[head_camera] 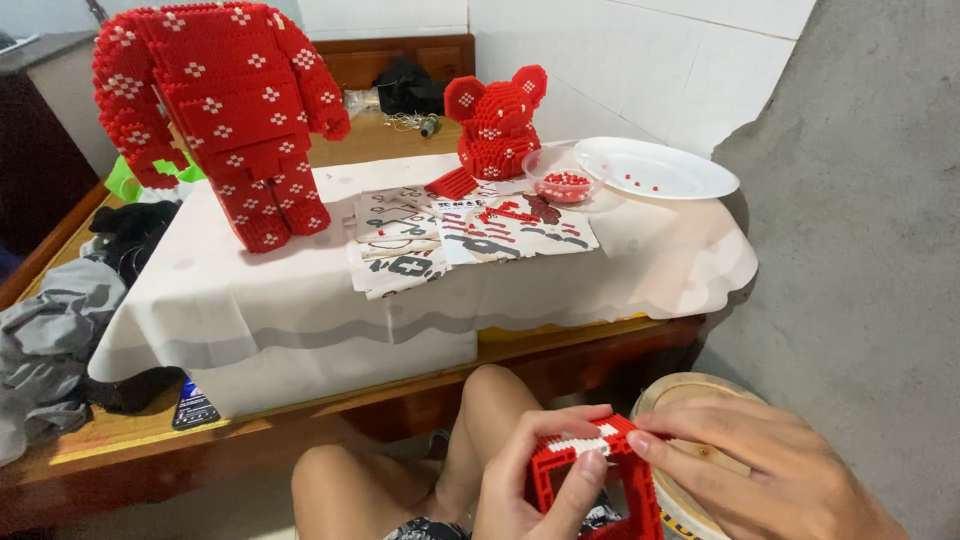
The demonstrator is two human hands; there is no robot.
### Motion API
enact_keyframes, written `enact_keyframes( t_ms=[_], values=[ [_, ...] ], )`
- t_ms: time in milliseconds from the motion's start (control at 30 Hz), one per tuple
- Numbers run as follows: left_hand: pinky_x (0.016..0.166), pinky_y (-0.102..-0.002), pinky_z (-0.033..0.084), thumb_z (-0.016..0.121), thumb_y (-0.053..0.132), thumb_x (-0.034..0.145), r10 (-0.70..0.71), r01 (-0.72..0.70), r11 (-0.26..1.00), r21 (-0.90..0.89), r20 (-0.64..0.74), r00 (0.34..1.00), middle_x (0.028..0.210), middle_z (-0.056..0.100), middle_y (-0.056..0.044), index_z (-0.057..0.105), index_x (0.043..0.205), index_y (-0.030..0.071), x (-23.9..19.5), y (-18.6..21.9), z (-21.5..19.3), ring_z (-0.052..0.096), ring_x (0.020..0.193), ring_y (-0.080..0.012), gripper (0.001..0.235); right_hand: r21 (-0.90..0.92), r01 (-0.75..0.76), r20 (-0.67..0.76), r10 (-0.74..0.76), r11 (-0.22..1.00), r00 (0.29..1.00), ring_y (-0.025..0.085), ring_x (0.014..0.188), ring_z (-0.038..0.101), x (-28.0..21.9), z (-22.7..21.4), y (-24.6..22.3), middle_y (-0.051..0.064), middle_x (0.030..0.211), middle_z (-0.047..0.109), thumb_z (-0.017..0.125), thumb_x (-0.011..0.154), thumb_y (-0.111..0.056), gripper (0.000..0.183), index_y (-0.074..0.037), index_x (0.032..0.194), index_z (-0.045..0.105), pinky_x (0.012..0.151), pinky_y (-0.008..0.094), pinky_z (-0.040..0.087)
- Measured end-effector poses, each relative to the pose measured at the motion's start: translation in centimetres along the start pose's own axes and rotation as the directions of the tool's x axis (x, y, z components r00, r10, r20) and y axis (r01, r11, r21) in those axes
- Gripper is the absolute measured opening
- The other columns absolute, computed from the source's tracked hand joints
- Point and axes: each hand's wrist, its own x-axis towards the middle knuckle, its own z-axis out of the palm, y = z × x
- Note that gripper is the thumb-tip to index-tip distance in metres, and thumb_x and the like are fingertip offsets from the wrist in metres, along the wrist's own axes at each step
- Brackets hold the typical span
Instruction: Assembling a small red and white cross-shaped object using plastic building blocks
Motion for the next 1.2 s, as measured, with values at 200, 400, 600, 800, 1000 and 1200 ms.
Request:
enact_keyframes(
  t_ms=[200,400,600,800,1000,1200],
  values=[
    [0.088,-0.028,0.062,0.082,0.021,0.083,-0.055,0.054,0.99,-0.128,-0.004,0.999,0.118,0.083,-0.017,0.072,0.098,0.007,-0.1,-1.0,-0.2,0.079,0.102,-0.0176,0.023,-0.019,0.008,0.048,-0.007,1.0,0.999,0.028,0.115,0.074,-0.5,-0.1,-0.2,0.016,0.125,0.07,0.054,0.099,-0.026,0.037,-0.005,0.127,0.068,0.099,0.046,0.059],
    [0.078,-0.025,0.061,0.085,0.014,0.08,0.174,-0.176,0.982,-0.065,-0.031,0.984,0.115,0.081,-0.024,0.07,0.1,0.007,-0.1,-1.3,-0.4,0.08,0.098,-0.0216,0.026,0.067,-0.066,0.038,0.064,0.996,0.997,0.02,0.111,0.078,-1.7,0.5,0.3,0.009,0.129,0.072,0.067,0.091,-0.018,0.031,-0.012,0.121,0.073,0.097,0.033,0.062],
    [0.091,-0.03,0.064,0.083,0.023,0.088,0.534,-0.541,0.824,0.166,0.091,0.841,0.117,0.076,-0.025,0.064,0.111,0.006,-0.1,-0.7,-0.9,0.081,0.102,-0.0269,0.035,0.313,-0.191,-0.091,0.23,0.93,0.969,0.021,0.108,0.081,-1.9,2.3,0.4,0.01,0.122,0.078,0.077,0.085,-0.02,0.036,-0.006,0.118,0.072,0.095,0.03,0.066],
    [0.076,-0.023,0.062,0.062,0.058,0.097,0.567,-0.507,0.703,0.498,0.037,0.823,0.103,0.076,-0.003,0.072,0.112,0.018,-0.8,-1.4,-0.5,0.078,0.086,-0.011,0.045,0.384,-0.172,-0.149,0.244,0.907,0.958,0.022,0.098,0.086,-2.7,3.2,0.3,0.015,0.121,0.079,0.077,0.085,-0.015,0.026,-0.009,0.11,0.073,0.086,0.028,0.068],
    [0.072,-0.019,0.061,0.075,0.055,0.088,0.626,-0.571,0.54,0.618,0.157,0.764,0.096,0.078,0.0,0.075,0.115,0.012,0.1,-1.7,-1.3,0.077,0.078,-0.0081,0.05,0.375,-0.13,-0.179,0.209,0.918,0.961,0.021,0.1,0.087,-3.5,3.6,0.5,0.019,0.124,0.077,0.079,0.084,-0.012,0.026,-0.013,0.109,0.072,0.087,0.027,0.069],
    [0.051,-0.02,0.046,0.056,0.057,0.099,0.671,-0.573,0.354,0.739,0.226,0.706,0.073,0.063,0.006,0.079,0.106,0.016,0.4,0.3,-1.1,0.058,0.057,-0.0075,0.047,0.376,-0.21,-0.134,0.277,0.903,0.951,0.018,0.102,0.088,-3.7,3.6,-0.1,0.015,0.121,0.08,0.08,0.082,-0.013,0.021,-0.013,0.102,0.074,0.087,0.025,0.07]
  ],
)
